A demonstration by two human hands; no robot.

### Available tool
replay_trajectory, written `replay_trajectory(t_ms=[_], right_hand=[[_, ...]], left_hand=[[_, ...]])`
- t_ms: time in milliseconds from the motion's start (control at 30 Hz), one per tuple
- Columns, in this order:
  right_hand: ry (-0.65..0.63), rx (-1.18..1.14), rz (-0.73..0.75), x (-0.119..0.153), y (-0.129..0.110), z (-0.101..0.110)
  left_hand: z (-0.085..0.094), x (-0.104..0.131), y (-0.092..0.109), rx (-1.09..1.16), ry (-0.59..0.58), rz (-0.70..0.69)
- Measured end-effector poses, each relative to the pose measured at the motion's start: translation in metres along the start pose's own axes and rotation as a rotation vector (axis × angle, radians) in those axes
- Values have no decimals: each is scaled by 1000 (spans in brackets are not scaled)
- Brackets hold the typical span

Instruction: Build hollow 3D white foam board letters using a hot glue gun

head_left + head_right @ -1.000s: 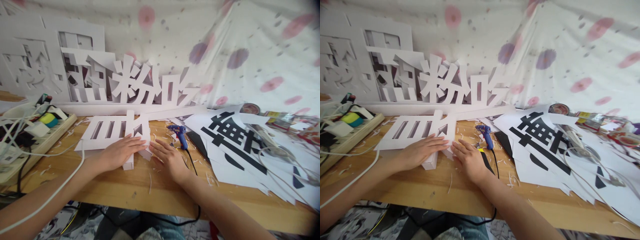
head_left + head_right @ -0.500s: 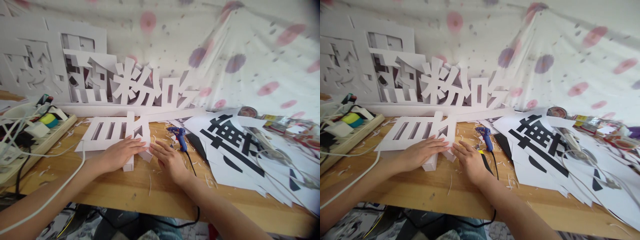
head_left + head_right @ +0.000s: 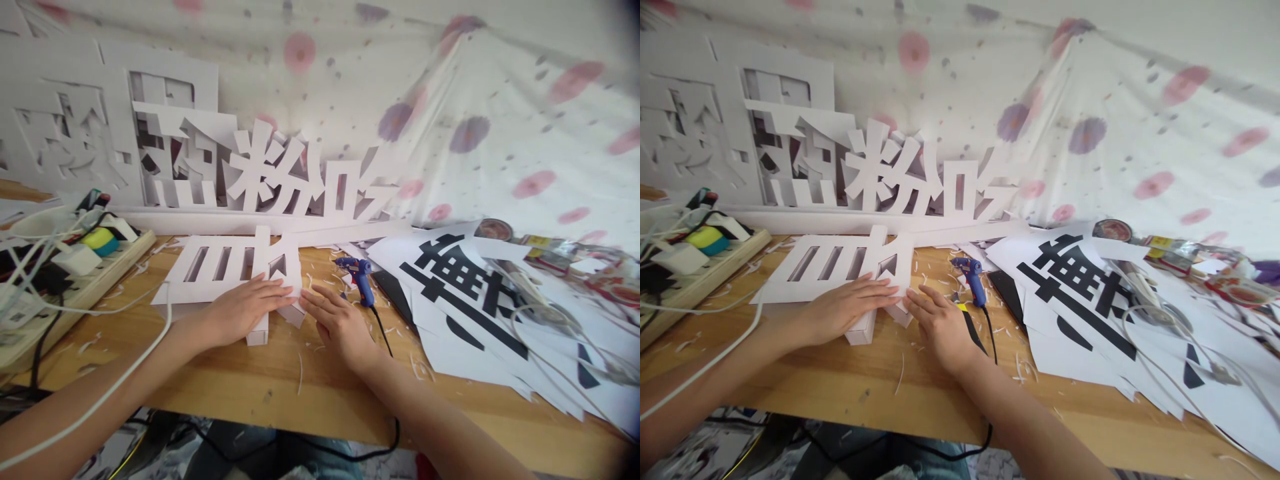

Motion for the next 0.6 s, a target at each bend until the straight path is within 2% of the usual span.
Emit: replay_trajectory(t_ms=[200,433,600], right_hand=[[-10,-5,-25,-1,1,2],[8,-4,-17,-3,0,4],[10,4,-18,-7,-2,8]], left_hand=[[0,1,0,-11,18,-1],[3,1,-2,-16,116,83],[-4,-1,-4,-61,16,53]])
Point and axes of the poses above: each hand's wrist, its own x-axis away from the middle knuckle, its own z-axis out of the back of the hand, y = z × x, the point moved 6 cm from there along -x, towards the middle knuckle, and after that the axes turned 14 degrees about z, right-handed, at the moved point
